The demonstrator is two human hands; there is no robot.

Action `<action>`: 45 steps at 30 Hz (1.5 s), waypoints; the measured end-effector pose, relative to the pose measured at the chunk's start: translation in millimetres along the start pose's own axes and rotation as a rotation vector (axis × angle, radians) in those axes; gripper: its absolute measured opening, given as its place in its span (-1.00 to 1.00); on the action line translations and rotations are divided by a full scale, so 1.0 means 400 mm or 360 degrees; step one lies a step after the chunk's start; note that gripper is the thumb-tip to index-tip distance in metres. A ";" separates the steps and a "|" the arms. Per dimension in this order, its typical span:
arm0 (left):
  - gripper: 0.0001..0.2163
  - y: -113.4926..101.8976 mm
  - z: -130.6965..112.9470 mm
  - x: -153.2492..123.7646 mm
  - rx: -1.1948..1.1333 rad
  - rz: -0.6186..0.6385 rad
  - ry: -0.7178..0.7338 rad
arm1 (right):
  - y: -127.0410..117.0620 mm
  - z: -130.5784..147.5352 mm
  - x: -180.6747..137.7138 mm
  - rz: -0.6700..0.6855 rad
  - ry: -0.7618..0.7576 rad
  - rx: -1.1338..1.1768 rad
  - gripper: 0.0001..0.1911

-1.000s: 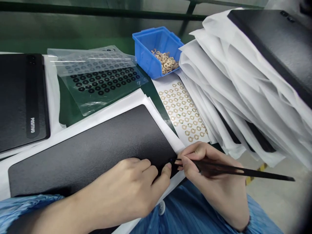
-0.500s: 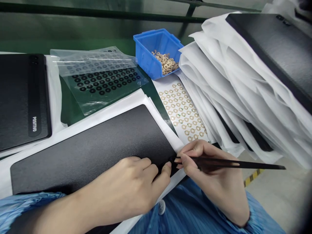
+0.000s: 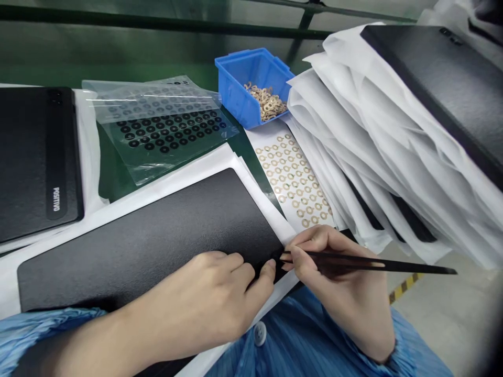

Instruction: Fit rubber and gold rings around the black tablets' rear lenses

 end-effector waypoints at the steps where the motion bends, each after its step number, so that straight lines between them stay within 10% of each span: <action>1: -0.70 0.001 0.000 0.000 0.0001 0.0002 0.0000 | 0.000 0.001 0.000 0.0013 -0.0001 0.0006 -0.84; 45: -0.71 0.000 0.000 0.001 -0.0040 0.0058 -0.0024 | -0.017 -0.014 0.005 -0.0014 -0.0377 0.0085 -0.88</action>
Point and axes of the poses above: each hand's wrist, its own x-axis towards the middle knuckle, its own y-axis out of the palm, z = x × y, the point moved 4 cm from there along x, towards the middle knuckle, and after that the axes turned 8 degrees about -x, right-handed, at the moved point
